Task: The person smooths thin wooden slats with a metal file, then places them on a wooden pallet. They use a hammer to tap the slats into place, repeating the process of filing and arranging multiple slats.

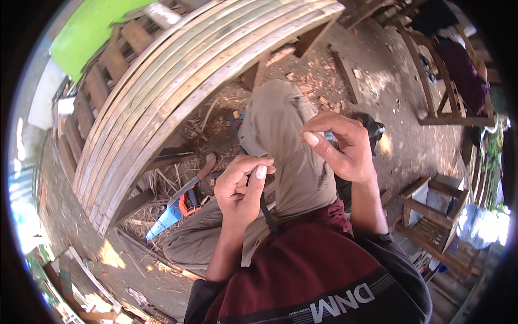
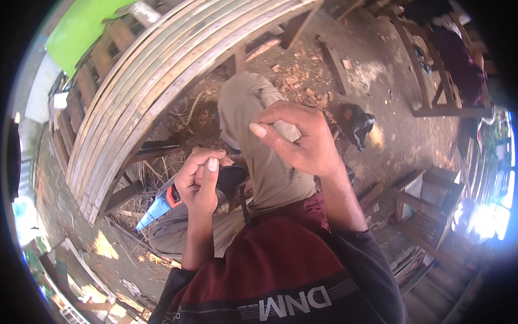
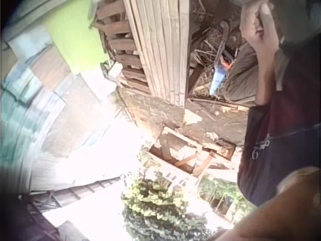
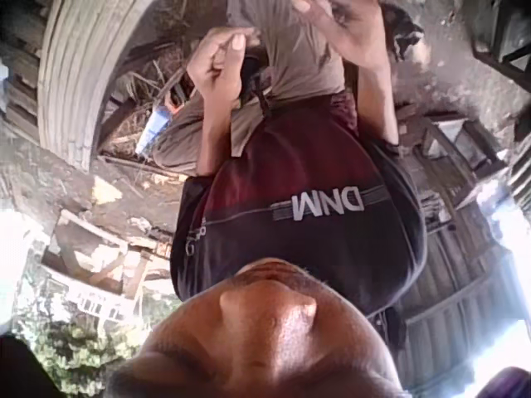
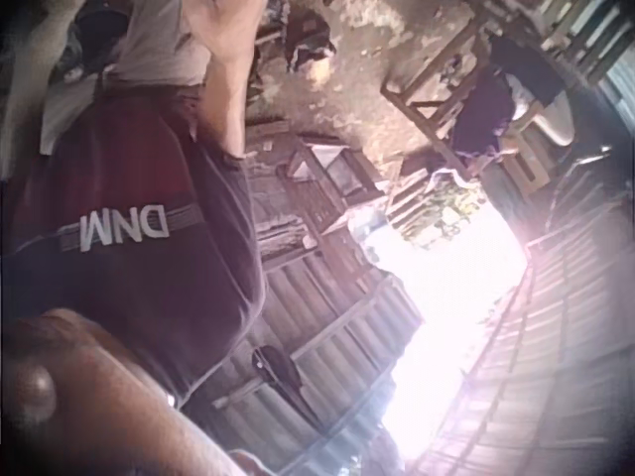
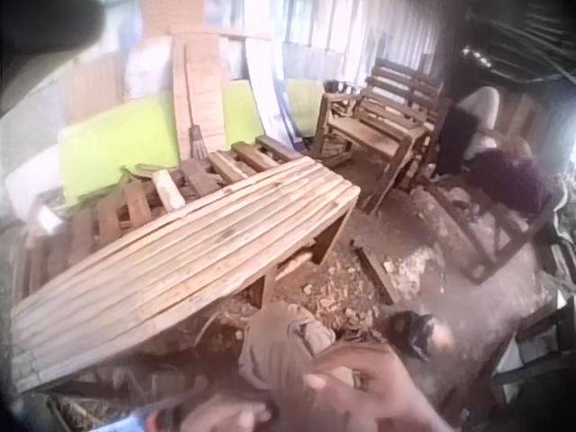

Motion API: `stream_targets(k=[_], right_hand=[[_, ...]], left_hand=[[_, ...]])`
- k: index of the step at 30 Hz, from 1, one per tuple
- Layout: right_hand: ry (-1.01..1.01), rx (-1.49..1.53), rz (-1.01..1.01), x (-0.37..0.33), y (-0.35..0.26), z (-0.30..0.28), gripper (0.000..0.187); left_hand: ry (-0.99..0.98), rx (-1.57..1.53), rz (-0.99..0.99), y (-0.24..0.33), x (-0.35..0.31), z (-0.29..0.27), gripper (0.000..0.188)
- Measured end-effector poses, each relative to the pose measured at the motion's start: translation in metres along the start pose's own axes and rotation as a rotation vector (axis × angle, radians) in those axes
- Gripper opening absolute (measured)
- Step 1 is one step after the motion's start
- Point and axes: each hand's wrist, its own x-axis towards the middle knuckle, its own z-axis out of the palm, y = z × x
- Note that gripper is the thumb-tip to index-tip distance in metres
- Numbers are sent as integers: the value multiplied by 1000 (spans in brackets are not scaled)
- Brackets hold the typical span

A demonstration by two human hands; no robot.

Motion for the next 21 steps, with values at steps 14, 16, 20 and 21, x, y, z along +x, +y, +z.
stream_targets(k=[14,16,20,21], right_hand=[[-177,-173,1114,-186,329,-88,25],[-314,-590,1050,-259,458,-68,25],[42,-73,1333,-273,482,-47,25],[119,-93,1204,-277,485,-42,24]], left_hand=[[-216,174,-81,-86,-15,163,14],[-231,378,-112,-110,-14,182,14],[-355,767,-126,-115,-37,169,14],[-391,859,-137,-120,-43,165,14]])
